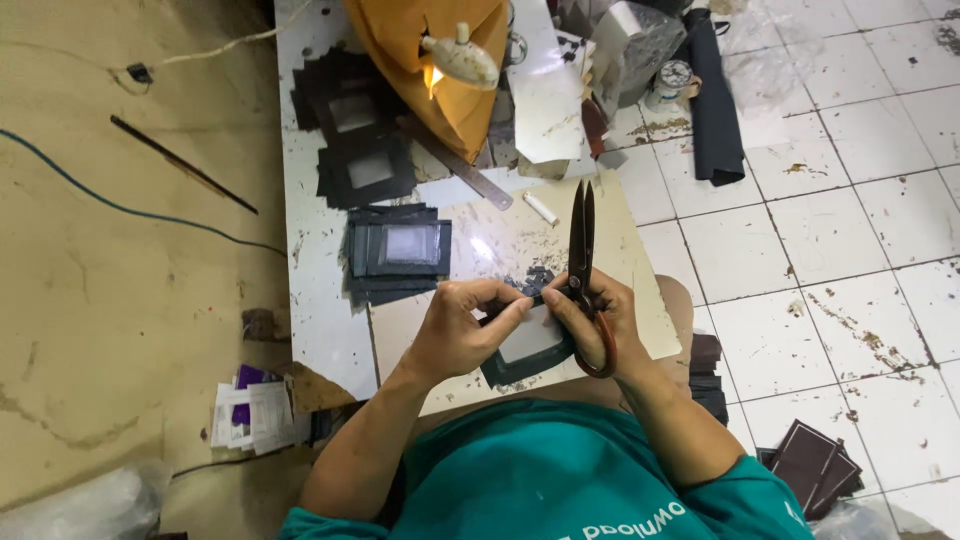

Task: Trimming the edges of small rectangular leather pieces using scissors

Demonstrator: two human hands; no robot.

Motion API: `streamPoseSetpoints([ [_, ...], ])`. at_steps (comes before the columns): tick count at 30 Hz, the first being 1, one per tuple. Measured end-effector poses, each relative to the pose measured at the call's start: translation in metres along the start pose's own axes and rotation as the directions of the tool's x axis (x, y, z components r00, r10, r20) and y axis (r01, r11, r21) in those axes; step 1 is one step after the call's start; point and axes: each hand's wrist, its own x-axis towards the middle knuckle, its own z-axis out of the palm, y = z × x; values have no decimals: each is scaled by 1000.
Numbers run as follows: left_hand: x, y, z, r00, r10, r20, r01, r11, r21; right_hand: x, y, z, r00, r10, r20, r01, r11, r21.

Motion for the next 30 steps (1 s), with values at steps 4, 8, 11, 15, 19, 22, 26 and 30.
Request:
streamPoseSetpoints([
  [4,7,13,1,1000,3,29,-3,1000,12,2,-1,4,1000,-6,-18,6,1000,-11],
  [8,11,14,2,1000,28,14,-29,999,34,3,-1,5,999,-20,-49,22,999,41],
  [11,11,17,-2,999,-40,-12,40,999,10,6,-3,3,997,-41,-73,43,999,31],
  [15,7,10,-5,989,-97,-113,96,995,-9,13,-3,3,993,-26,-119,36,995,88],
  [19,5,6,-9,985,-100,-139,95,994,-45,17,0,8,991,11,-132,-2,998,67],
  [22,1,2,-14,981,-129,-145,122,991,-56,16,7,1,991,49,-127,-43,998,49],
  [26,-6,-15,-18,963,-174,-207,136,973,-186,23,11,-5,987,15,-160,-21,999,-38],
  [30,-4,-20,-18,961,-185,-204,132,959,-250,26,15,-7,978,1,-206,-6,1000,-23],
])
